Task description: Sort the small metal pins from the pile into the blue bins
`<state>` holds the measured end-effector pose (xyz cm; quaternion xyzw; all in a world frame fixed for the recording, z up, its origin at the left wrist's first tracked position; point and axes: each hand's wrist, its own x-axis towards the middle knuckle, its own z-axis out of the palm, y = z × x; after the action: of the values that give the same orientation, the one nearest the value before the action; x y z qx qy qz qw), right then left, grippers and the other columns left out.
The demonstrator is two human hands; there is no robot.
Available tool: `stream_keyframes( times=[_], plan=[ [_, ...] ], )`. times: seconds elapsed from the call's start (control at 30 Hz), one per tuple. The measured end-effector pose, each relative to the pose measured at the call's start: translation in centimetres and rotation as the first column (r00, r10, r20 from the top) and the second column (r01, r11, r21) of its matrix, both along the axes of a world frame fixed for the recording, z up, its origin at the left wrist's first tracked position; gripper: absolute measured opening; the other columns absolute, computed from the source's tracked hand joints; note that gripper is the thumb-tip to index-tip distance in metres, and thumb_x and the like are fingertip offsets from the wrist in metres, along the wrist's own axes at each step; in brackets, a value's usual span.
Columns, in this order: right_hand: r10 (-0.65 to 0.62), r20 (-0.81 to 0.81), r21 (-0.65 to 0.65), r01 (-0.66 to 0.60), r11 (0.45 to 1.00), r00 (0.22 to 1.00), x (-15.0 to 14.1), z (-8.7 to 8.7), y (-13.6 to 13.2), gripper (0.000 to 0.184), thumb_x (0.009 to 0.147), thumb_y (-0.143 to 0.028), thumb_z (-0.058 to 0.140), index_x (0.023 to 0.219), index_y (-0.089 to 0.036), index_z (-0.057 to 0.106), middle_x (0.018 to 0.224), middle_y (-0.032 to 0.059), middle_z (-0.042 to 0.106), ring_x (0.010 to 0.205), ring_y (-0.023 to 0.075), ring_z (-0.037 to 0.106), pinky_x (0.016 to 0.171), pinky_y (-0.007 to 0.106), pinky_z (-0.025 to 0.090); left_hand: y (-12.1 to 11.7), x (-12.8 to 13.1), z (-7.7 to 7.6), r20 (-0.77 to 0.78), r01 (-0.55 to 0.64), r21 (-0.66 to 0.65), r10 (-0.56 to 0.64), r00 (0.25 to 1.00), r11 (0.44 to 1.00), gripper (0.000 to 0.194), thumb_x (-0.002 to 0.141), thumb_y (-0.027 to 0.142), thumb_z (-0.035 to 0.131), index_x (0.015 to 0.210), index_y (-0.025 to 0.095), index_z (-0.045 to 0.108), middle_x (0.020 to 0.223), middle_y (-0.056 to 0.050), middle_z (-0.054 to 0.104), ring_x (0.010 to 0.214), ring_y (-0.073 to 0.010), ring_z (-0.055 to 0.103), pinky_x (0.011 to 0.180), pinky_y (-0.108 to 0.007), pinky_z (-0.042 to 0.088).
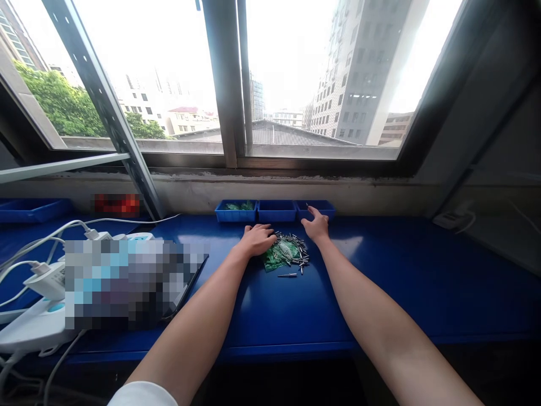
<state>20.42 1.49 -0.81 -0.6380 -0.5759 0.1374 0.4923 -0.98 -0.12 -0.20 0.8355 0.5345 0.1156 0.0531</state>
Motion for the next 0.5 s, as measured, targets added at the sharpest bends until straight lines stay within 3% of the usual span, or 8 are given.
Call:
stream_keyframes(
  times=[0.27, 0.5],
  plan=[
    [0.009, -0.006, -0.001, -0.009, 1.0, 1.0, 0.06, -0.05, 0.03, 0.061, 0.066, -0.024, 0.053, 0.127, -0.02, 0.051, 0.12, 0.0048, 0.059, 0.121, 0.0296, 0.034, 0.099, 0.045, 0.032, -0.58, 0.36, 0.61, 0.078, -0.016, 0.012, 0.015, 0.997, 1.0, 0.038, 0.083, 0.032, 0.034, 0.091, 0.027, 0.07, 0.113, -0.002, 0.065, 0.11, -0.0254, 0.052, 0.097, -0.041, 0.026],
    [0.016, -0.002, 0.004, -0.016, 1.0, 1.0, 0.15, -0.19, 0.14, 0.062, 0.066, -0.024, 0.052, 0.128, -0.019, 0.051, 0.12, 0.0047, 0.059, 0.121, 0.0298, 0.034, 0.099, 0.044, 0.032, 0.27, -0.13, 0.3, 0.225, -0.09, 0.021, 0.083, 0.971, 0.996, 0.039, 0.084, 0.03, 0.033, 0.099, 0.027, 0.068, 0.116, 0.001, 0.063, 0.112, -0.0239, 0.052, 0.1, -0.037, 0.028]
  ],
)
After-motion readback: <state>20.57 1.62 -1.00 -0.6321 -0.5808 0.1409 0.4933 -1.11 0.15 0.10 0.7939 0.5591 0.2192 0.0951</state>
